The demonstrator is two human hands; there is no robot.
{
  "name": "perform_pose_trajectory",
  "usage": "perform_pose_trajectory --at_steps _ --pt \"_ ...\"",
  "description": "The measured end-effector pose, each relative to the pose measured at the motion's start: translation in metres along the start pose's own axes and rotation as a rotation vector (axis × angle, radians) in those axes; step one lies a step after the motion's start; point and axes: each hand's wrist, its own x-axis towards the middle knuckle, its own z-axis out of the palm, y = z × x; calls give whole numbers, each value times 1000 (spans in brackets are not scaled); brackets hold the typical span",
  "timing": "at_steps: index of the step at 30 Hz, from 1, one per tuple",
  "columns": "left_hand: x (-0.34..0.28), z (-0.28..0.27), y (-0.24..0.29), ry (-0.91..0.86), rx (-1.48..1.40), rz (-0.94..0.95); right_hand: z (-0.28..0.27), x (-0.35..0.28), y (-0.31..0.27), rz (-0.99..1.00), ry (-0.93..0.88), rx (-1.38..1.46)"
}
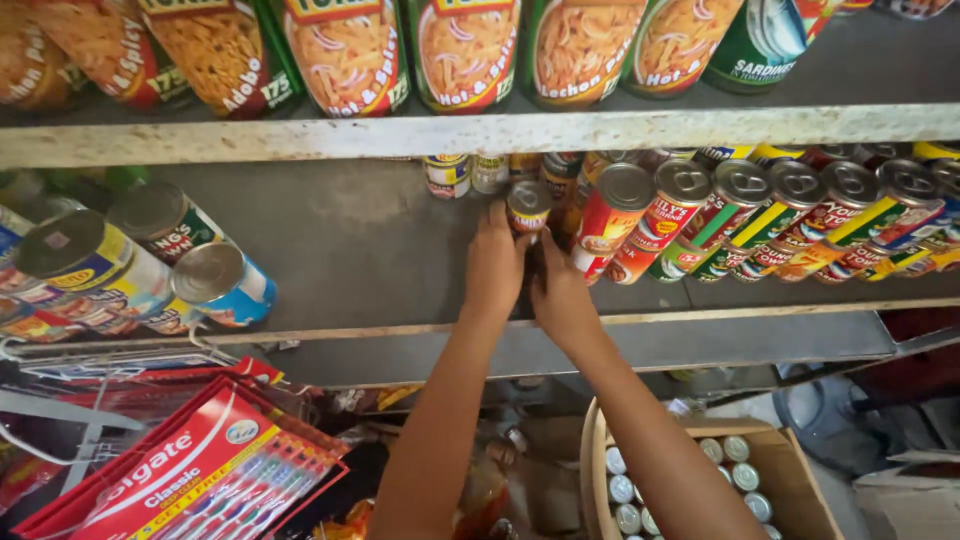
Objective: Stocking canned goods from a box onto retail shelves.
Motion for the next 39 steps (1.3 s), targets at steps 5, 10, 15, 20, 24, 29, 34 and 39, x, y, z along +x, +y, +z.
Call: perform_pose_trajectory --at_steps 5,10,15,20,24,29,34,39 --pt "27 22 -15 43 87 -8 -25 -5 -27 -154 41 103" --pt "35 31 -27 60 154 -48 -73 -64 -57 -235 62 184" --pt "54 51 -67 102 92 5 -102 -151 -1 46 -50 236" --pt "44 46 -47 213 98 164 -134 -241 116 240 73 140" --pt "-53 52 42 333 10 211 -166 -341 229 512 174 -44" --pt "-223 142 89 145 -152 282 -178 -437 337 777 112 -81" --pt "-343 256 64 -287 -165 8 -131 -533 450 893 -72 95" --pt "-456 346 -47 -1132 522 -521 -95 -511 421 954 -649 194"
